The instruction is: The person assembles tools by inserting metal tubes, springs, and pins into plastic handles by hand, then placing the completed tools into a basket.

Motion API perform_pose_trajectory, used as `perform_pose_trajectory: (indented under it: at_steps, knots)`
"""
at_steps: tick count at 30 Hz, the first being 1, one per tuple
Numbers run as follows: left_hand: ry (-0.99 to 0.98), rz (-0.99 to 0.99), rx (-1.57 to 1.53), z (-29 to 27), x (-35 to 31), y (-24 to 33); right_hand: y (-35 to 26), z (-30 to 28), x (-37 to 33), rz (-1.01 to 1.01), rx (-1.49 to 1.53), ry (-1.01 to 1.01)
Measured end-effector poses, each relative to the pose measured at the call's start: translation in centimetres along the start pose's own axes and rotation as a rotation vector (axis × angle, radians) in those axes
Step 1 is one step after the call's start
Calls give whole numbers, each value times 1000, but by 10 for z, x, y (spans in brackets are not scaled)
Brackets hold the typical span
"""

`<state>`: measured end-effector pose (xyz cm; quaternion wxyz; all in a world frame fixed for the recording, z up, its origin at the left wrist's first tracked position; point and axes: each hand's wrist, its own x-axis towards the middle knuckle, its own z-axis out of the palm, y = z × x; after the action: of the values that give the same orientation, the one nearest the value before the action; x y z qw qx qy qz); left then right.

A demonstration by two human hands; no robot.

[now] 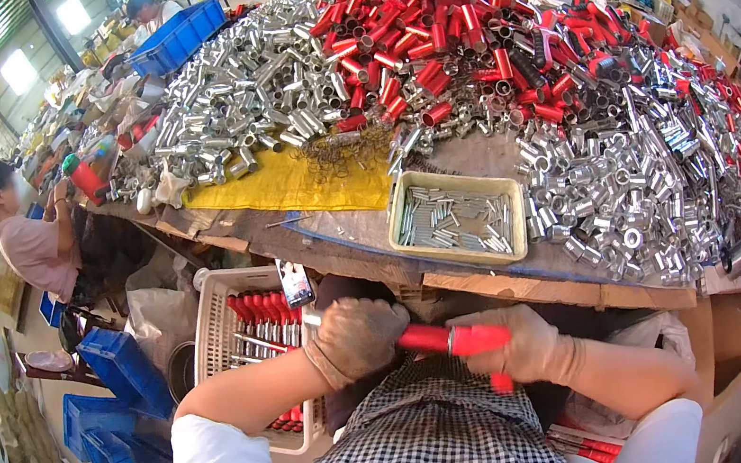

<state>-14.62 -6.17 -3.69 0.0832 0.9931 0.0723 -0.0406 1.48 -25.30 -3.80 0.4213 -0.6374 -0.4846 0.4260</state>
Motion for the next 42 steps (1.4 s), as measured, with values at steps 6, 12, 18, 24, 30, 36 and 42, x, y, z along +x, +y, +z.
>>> perform_pose_trajectory:
  at_steps: [6,12,18,24,30,36,42]
  knots:
    - [501,181,353,11,0,-15,0,-3,1,-114,-182,38]
    - [-1004,93,-1099,57,4,-18,-26,-15,9,-929,-1256,-318]
    - [0,42,84,29,19,-3,13,6,-7,-99,-392,-14]
    - [-495,208,-678,69,13,-13,18,-3,-15,-117,-323,9]
    - [-14,69,-44,53,25,9,48,3,-26,264,-2,16]
    - [-572,186,-663,80,18,2,-10,-20,-8,-732,-1291,-323]
    - [-246,56,-115,71,24,-1,54,26,-23,-215,-694,80]
